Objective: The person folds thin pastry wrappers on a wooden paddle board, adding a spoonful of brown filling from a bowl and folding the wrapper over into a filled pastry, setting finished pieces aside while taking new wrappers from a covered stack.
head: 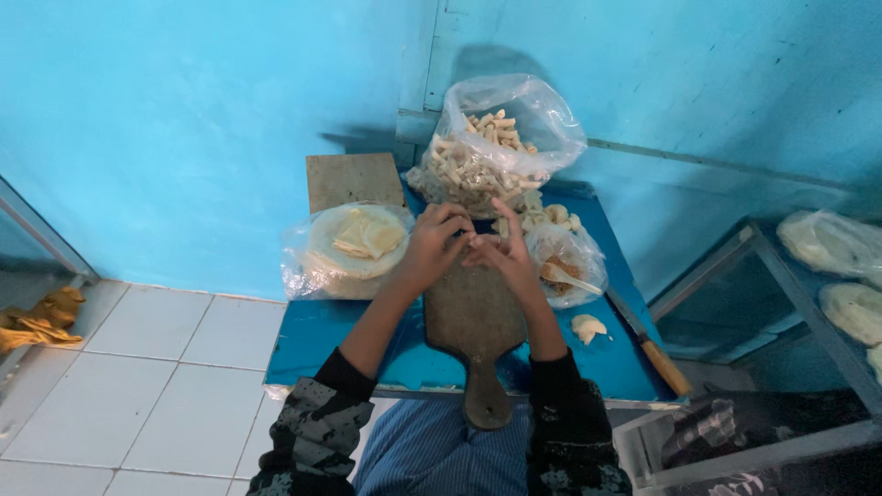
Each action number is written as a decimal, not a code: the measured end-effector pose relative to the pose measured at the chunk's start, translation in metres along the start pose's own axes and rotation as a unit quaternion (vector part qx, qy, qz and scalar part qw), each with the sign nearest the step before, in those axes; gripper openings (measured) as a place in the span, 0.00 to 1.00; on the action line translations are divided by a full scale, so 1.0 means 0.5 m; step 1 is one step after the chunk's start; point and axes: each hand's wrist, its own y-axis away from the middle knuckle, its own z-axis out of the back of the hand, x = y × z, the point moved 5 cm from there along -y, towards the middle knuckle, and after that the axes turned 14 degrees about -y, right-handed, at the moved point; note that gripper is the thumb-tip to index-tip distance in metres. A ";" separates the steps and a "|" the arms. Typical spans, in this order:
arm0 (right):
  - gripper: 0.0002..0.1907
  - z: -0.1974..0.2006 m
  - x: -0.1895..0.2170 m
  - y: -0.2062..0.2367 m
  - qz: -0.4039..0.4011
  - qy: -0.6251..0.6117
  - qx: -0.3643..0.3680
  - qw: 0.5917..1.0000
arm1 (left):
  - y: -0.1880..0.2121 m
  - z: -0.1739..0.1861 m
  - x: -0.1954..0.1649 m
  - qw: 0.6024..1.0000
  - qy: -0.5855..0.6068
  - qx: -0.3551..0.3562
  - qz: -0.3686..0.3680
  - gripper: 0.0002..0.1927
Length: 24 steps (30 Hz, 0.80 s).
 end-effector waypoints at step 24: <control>0.40 -0.002 0.001 -0.003 0.078 0.009 -0.032 0.996 | -0.002 0.014 -0.009 1.000 -0.024 -0.004 -0.017 0.06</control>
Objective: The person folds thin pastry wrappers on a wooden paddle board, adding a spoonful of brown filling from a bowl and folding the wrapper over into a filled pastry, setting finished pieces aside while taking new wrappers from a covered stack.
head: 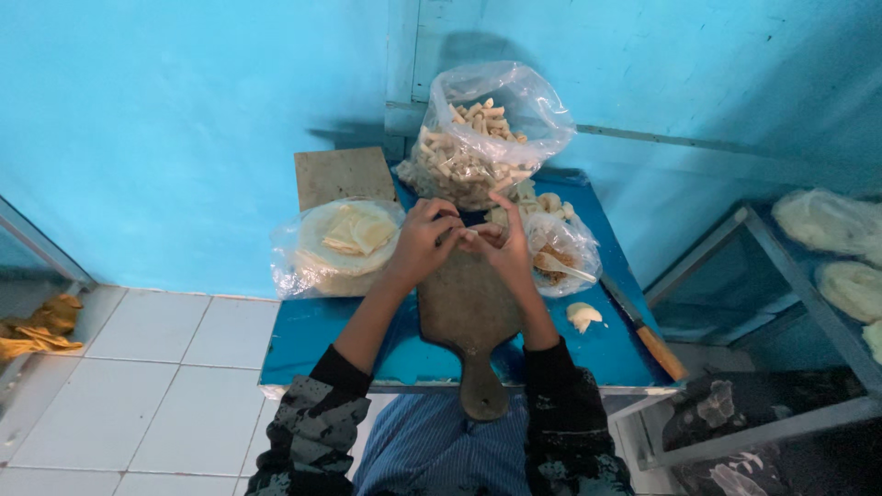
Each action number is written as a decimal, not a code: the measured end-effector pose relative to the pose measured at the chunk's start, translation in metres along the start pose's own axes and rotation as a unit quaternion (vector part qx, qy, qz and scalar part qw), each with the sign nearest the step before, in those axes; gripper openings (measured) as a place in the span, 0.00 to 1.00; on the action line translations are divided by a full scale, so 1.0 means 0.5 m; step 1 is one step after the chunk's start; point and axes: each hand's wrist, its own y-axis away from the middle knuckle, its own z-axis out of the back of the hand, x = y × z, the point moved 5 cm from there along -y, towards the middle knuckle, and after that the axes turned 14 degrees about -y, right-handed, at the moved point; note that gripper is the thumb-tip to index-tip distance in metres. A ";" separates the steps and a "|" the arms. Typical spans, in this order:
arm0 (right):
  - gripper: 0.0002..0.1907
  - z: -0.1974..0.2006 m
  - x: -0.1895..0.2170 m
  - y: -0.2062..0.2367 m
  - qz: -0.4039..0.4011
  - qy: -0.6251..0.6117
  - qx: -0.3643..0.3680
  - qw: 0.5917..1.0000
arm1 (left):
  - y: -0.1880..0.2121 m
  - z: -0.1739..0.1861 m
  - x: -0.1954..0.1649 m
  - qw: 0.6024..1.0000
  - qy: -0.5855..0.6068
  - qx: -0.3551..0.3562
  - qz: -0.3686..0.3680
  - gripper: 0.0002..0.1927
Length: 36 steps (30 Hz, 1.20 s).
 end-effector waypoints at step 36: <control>0.22 -0.052 0.045 -0.004 0.119 0.385 0.046 0.914 | 0.084 0.047 0.190 0.857 -0.359 0.190 0.317 0.20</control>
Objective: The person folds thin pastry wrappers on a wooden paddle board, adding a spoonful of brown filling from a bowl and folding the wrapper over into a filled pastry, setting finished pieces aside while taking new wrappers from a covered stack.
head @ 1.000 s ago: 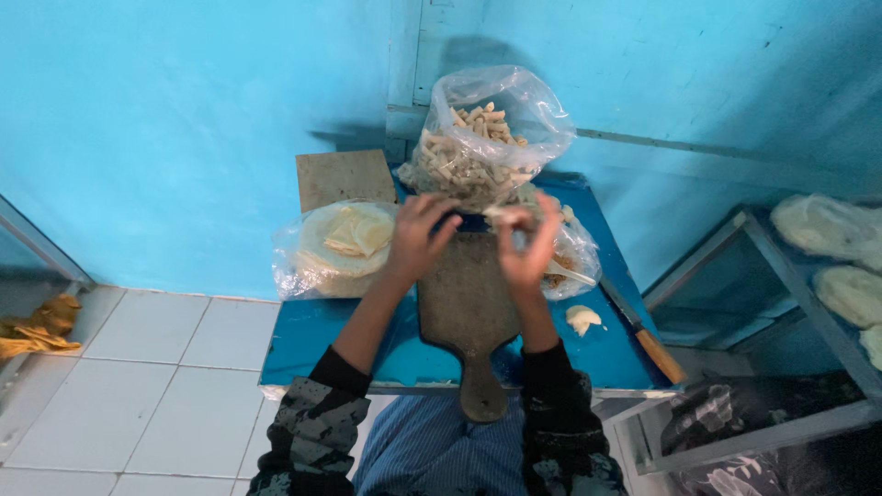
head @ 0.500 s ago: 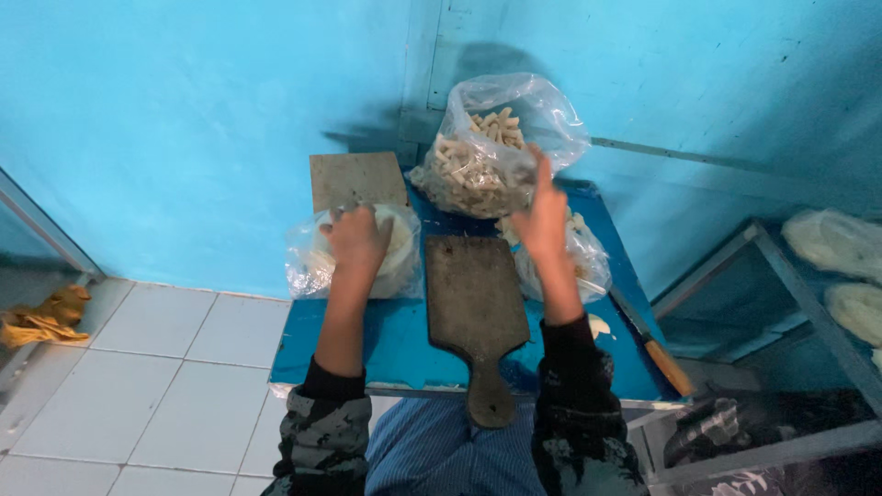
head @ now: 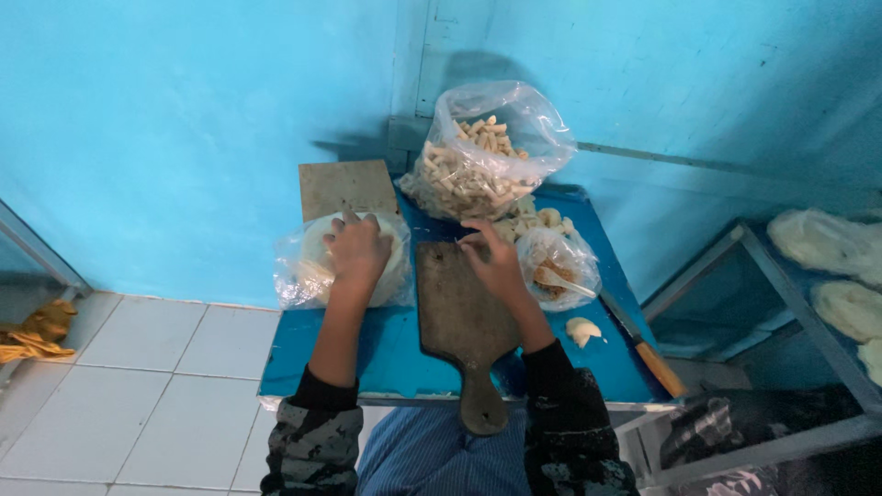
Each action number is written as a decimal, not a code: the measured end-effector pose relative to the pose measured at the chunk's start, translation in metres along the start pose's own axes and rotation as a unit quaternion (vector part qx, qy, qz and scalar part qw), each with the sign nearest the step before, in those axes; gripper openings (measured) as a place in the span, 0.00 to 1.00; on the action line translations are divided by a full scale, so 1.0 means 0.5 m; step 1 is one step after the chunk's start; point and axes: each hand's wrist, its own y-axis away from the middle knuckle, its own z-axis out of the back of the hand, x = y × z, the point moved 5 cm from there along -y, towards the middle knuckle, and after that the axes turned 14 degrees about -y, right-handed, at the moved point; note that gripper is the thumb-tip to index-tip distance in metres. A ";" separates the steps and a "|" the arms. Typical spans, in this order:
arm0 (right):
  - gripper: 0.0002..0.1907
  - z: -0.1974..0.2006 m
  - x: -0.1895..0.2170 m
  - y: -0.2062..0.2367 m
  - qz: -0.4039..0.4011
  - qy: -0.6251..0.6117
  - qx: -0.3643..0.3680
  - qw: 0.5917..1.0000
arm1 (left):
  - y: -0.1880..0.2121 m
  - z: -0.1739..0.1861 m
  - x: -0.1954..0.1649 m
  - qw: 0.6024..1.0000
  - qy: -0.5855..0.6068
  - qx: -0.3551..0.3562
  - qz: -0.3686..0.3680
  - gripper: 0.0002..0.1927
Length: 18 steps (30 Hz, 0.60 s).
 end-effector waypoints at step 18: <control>0.37 -0.009 -0.121 0.014 -0.115 -0.354 -0.089 0.924 | 0.024 -0.109 -0.195 0.721 0.675 0.081 -0.131 0.14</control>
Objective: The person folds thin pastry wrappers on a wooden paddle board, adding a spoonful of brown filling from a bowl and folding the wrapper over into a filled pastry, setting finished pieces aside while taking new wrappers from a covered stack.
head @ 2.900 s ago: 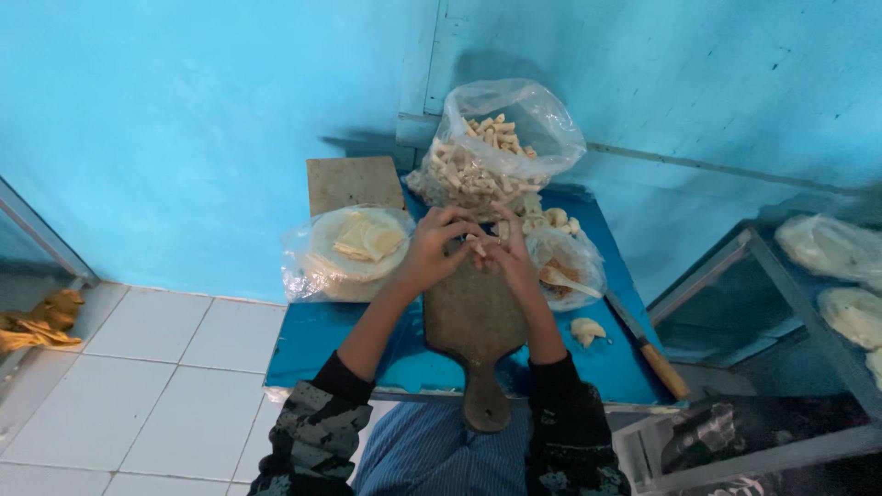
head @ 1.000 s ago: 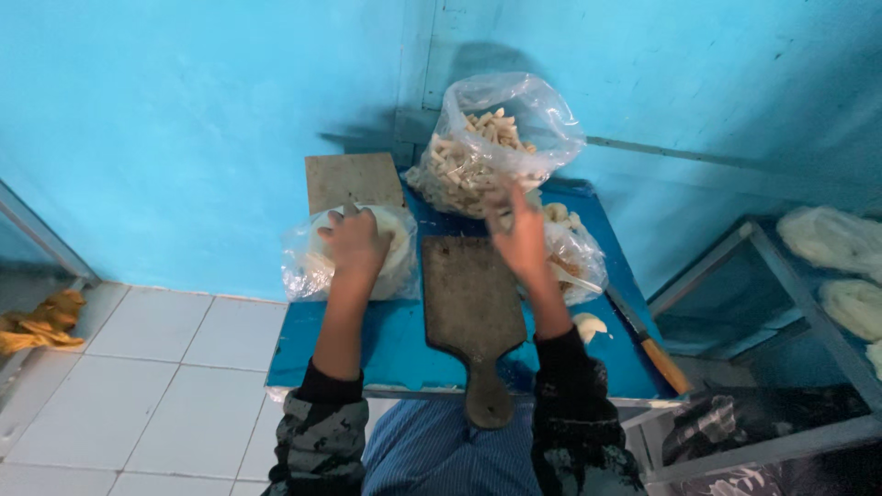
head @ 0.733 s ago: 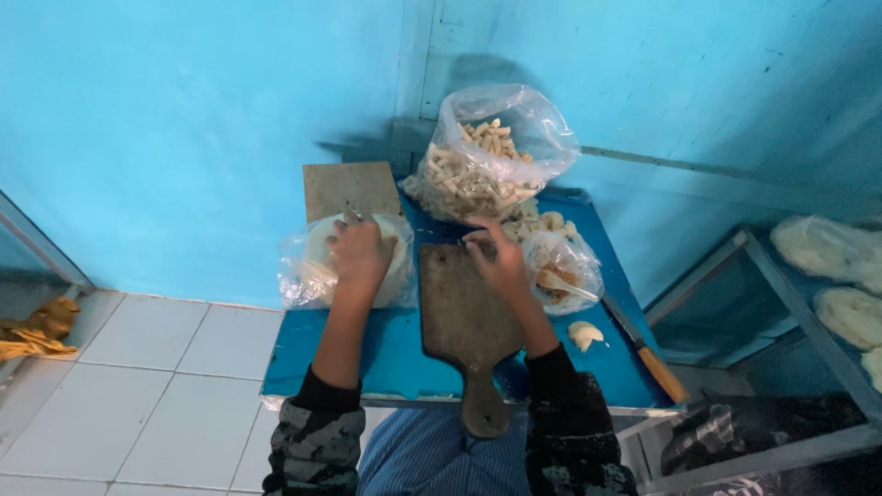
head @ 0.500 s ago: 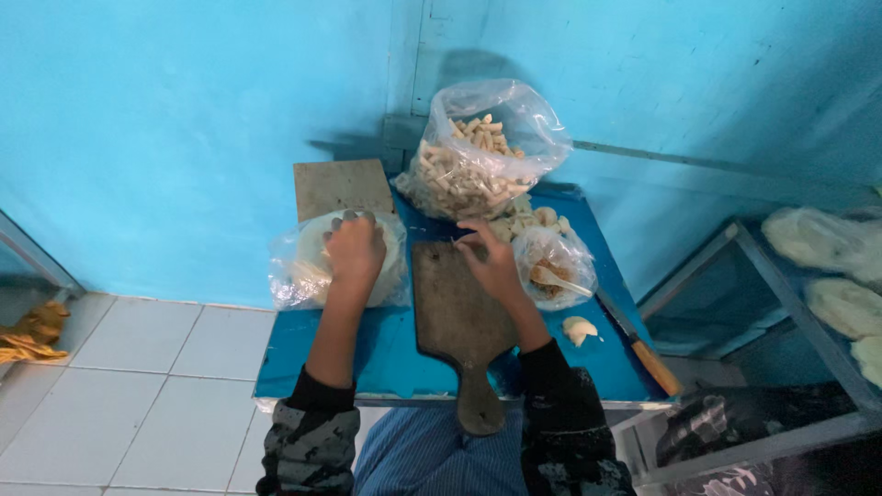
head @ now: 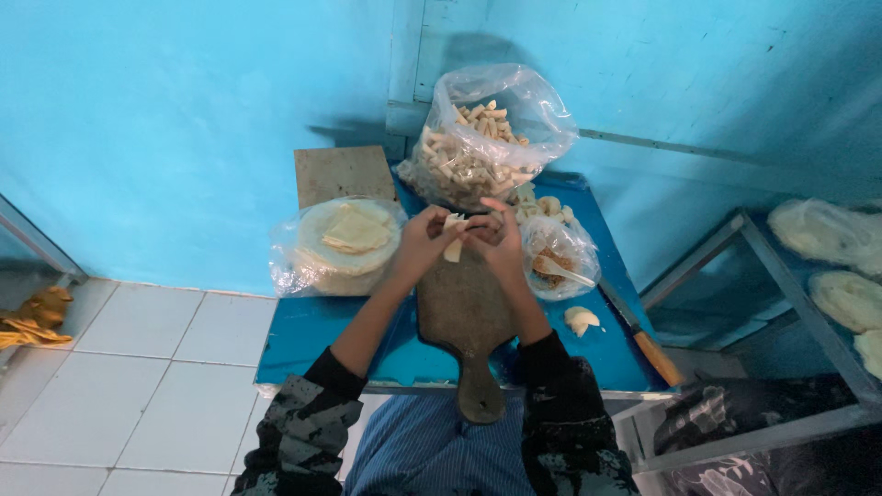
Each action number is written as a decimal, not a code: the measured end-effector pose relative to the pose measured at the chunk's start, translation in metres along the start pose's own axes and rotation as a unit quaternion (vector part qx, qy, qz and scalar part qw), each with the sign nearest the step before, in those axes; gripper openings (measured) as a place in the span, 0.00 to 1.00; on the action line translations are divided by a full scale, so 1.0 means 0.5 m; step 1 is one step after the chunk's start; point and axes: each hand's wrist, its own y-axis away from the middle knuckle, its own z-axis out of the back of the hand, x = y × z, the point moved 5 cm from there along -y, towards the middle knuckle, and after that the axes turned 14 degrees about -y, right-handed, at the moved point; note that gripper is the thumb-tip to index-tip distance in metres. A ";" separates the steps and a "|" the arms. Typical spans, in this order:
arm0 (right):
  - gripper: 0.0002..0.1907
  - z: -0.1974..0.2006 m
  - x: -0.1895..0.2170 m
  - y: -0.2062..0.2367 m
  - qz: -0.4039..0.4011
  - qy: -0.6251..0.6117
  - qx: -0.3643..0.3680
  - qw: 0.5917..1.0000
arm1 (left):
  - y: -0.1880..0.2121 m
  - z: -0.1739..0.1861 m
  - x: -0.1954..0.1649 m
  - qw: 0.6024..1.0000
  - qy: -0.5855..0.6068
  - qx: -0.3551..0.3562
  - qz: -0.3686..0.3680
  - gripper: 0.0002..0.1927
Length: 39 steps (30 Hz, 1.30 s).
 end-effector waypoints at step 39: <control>0.28 0.066 0.004 0.006 -0.165 -0.105 -0.230 0.953 | -0.010 0.020 0.010 0.992 -0.040 -0.033 0.119 0.11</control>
